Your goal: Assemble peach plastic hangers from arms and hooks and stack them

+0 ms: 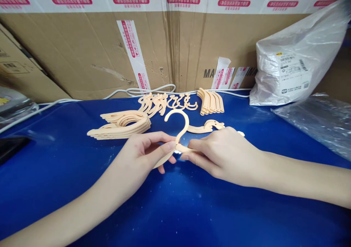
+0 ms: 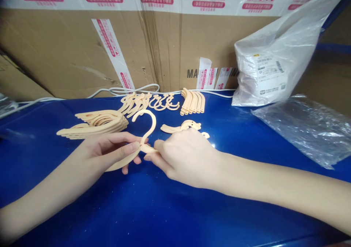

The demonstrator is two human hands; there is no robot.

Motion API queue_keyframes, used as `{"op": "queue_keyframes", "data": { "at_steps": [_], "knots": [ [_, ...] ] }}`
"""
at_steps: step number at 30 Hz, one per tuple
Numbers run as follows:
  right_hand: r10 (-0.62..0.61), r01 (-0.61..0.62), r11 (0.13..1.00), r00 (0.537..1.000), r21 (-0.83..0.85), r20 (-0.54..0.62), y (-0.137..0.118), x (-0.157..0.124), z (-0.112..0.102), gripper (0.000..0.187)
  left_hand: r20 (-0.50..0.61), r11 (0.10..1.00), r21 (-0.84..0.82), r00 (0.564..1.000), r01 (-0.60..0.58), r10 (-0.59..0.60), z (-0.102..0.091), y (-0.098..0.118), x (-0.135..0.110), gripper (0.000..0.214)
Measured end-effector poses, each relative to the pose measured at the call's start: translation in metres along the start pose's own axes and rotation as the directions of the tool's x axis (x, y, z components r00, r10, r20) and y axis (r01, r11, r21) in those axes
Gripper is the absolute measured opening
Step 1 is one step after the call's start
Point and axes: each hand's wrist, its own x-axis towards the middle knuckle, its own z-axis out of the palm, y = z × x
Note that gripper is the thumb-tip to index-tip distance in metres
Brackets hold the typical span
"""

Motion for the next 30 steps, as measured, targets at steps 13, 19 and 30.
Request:
{"op": "queue_keyframes", "data": {
  "at_steps": [13, 19, 30],
  "knots": [
    [-0.074, 0.067, 0.997, 0.982, -0.045, -0.175, 0.030, 0.013, -0.005, 0.058, 0.031, 0.752, 0.630, 0.974, -0.194, 0.225, -0.001, -0.006, -0.002, 0.030],
    [-0.069, 0.061, 0.997, 0.979, -0.045, -0.191, 0.036, 0.014, -0.002, 0.070, 0.077, 0.715, 0.664, 0.971, -0.221, 0.228, 0.001, -0.004, -0.004, 0.028],
    [-0.136, 0.147, 0.989, 0.958, 0.027, -0.253, 0.039, 0.012, 0.003, 0.089, 0.237, 0.650, 0.662, 0.927, -0.372, 0.290, 0.001, -0.007, -0.003, 0.026]
  ]
}}
